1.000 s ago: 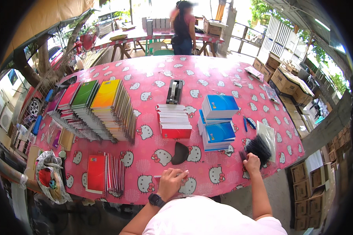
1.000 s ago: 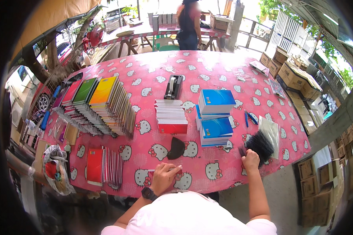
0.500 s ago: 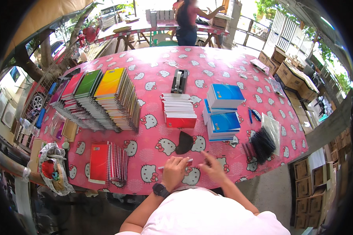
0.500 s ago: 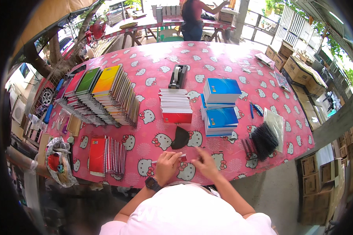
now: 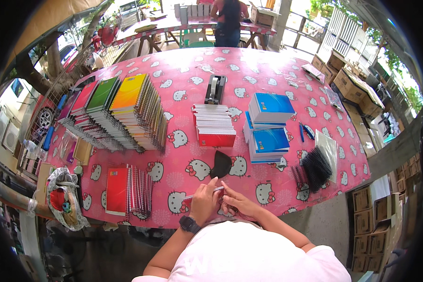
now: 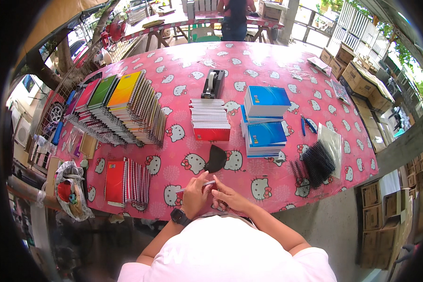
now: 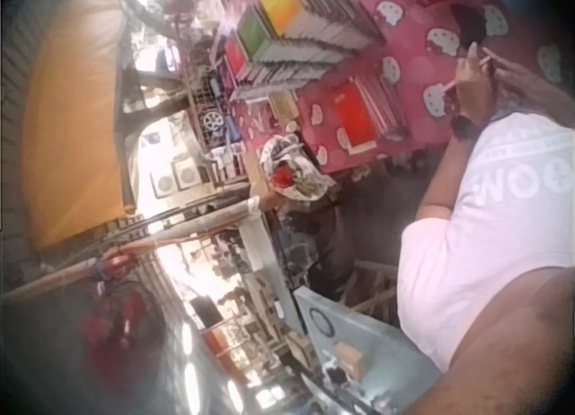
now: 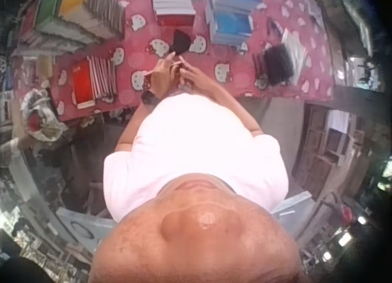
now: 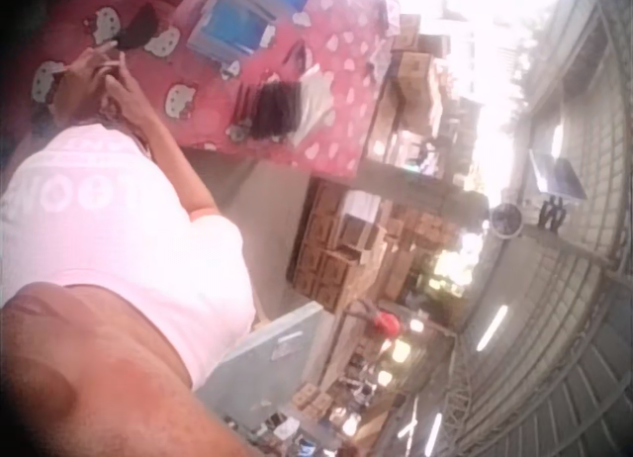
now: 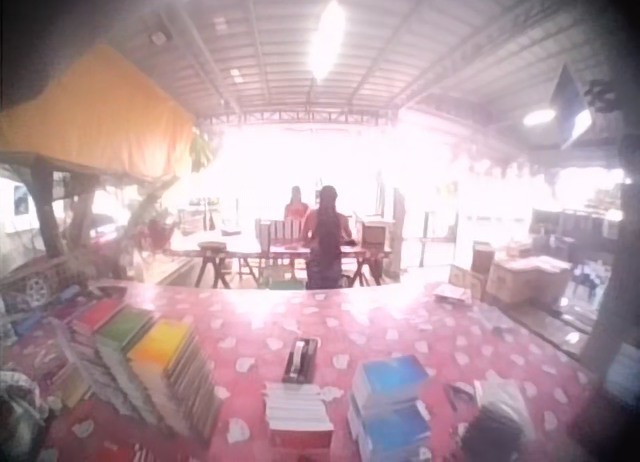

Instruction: The person repeatedly picks up a notebook cover and a stack of paper, inserts the paper into the cover, and places the assembled notebook onto a growing stack. The process is repeated multiple times at a table covered with a pink Hello Kitty tablecloth.

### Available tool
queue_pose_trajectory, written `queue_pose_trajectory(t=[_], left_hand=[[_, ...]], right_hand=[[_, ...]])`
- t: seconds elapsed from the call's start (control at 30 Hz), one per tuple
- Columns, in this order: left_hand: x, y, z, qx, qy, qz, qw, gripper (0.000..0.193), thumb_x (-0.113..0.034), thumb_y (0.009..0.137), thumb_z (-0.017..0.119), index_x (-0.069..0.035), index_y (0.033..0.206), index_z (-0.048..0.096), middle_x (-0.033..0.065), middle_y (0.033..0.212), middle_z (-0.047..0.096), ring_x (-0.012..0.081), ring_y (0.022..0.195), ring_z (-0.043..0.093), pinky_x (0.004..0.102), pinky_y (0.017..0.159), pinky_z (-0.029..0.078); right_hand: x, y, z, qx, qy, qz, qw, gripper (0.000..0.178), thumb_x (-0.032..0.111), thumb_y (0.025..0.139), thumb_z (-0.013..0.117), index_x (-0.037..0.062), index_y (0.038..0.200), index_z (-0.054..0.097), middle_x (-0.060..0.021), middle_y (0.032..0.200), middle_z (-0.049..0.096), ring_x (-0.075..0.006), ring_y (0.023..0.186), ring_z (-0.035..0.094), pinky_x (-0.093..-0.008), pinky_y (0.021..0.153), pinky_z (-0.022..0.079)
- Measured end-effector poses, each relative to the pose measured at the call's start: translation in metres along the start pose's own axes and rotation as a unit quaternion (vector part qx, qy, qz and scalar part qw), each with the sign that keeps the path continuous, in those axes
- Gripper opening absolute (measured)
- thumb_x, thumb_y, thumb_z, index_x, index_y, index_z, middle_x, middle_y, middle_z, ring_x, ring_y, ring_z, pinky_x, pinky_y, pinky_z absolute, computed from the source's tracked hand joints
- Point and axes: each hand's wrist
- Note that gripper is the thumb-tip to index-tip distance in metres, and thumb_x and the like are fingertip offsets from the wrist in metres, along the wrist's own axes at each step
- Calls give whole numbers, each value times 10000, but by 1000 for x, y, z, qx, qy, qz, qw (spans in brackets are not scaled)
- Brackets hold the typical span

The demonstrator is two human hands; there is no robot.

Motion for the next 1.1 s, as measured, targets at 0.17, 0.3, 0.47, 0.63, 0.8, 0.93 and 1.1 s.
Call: queue_pose_trajectory(t=[0.17,0.3,0.47,0.63,0.8,0.93,1.1], left_hand=[[3,0,-7,-11,133,49,990,161,-135,788,668,-82,938,650,50,791,633,234,770,579,370,725,429],[7,3,-10,1,115,62,991,129,-127,771,679,-90,894,661,51,795,641,242,775,585,377,690,408],[9,13,-6,25,91,106,990,97,-109,755,695,-105,848,668,29,787,635,229,773,580,364,690,404],[11,19,-9,53,74,86,992,128,-130,720,735,-107,833,679,8,778,633,197,769,575,343,713,405],[12,21,-9,66,69,86,992,121,-130,722,732,-112,830,681,4,778,634,199,769,573,342,719,407],[14,21,-9,68,74,80,992,118,-132,719,732,-115,824,681,3,778,634,199,772,572,343,721,407],[10,21,-11,75,66,80,992,116,-129,716,730,-117,820,680,0,778,634,197,772,572,342,719,407]], right_hand=[[-10,0,-7,-31,-112,-11,993,682,309,1006,434,112,1504,12,-8,742,530,-70,607,454,-211,545,392],[-6,-5,-3,-67,-138,-17,988,553,262,999,460,111,1477,226,4,743,532,-76,651,479,-223,595,422],[3,-3,-40,-204,-228,-210,929,283,99,937,550,84,1215,604,-12,913,587,-106,802,537,-240,731,453],[23,-1,-41,-200,-371,-157,893,244,7,842,632,63,1077,671,-55,896,586,-164,816,590,-274,735,484],[17,11,-43,-190,-292,-163,923,257,-55,795,638,74,1012,689,-64,894,591,-180,811,610,-274,735,495],[19,15,-44,-139,-319,-186,919,256,-75,778,633,56,992,684,-67,883,580,-184,802,610,-280,724,496],[21,16,-52,-85,-367,-200,905,270,-83,767,625,50,998,667,-76,875,568,-202,788,603,-300,708,485]])
Point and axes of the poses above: each hand's wrist, its own y-axis towards the middle knuckle, its own z-axis out of the palm, x = y × z
